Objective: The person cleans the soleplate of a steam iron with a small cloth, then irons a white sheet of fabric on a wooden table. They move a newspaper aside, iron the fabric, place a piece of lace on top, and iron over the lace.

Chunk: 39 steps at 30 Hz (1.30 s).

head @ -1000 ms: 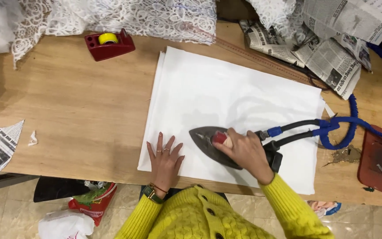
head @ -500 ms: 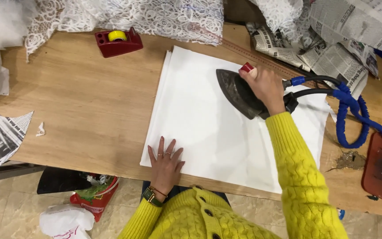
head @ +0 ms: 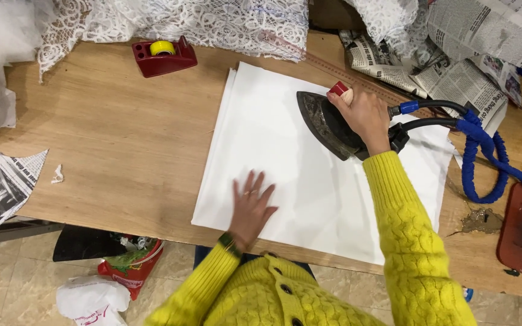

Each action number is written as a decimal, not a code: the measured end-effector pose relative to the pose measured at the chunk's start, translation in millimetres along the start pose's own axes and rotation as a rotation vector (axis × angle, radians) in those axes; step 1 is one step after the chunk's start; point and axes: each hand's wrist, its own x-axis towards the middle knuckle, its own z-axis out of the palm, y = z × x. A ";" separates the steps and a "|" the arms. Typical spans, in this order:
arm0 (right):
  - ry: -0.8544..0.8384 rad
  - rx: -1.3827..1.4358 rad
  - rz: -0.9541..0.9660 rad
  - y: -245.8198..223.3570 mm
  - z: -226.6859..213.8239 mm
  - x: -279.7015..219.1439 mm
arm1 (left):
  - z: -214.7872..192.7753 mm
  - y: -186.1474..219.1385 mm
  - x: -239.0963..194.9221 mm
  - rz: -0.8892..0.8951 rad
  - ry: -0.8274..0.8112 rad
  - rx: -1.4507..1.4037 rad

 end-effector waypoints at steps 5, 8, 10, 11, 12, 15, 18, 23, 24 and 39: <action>-0.023 -0.003 0.002 -2.6 -4.8 1.9 | 50.2 4.5 72.8 0.121 0.009 -0.018; -0.051 -0.014 0.020 -2.9 -5.4 2.6 | 68.1 -18.7 104.5 0.125 -0.025 0.046; -0.052 -0.025 0.035 -2.5 -5.2 2.4 | 59.6 -44.9 110.5 0.109 -0.043 0.126; -0.055 -0.023 0.036 -2.9 -5.4 2.1 | 46.2 -60.1 106.9 -0.050 0.181 0.107; -0.056 -0.020 0.038 -4.0 -5.3 2.5 | 31.8 -76.5 104.0 -0.208 0.404 0.089; 0.032 -0.081 0.040 -2.2 3.8 1.9 | -31.4 -129.2 66.5 -0.561 0.461 0.580; 0.033 -0.073 0.027 -2.8 2.1 2.4 | -57.2 -133.5 45.4 -0.524 0.529 0.503; 0.025 -0.062 -0.011 -1.4 2.4 6.2 | 10.6 -50.4 33.3 -0.242 0.328 0.394; -0.001 -0.077 -0.014 -0.1 1.1 5.8 | 26.4 -30.0 30.2 -0.115 0.239 0.344; -0.107 -0.068 -0.021 -5.2 -11.5 -3.6 | 16.4 16.5 -21.1 0.013 -0.328 0.110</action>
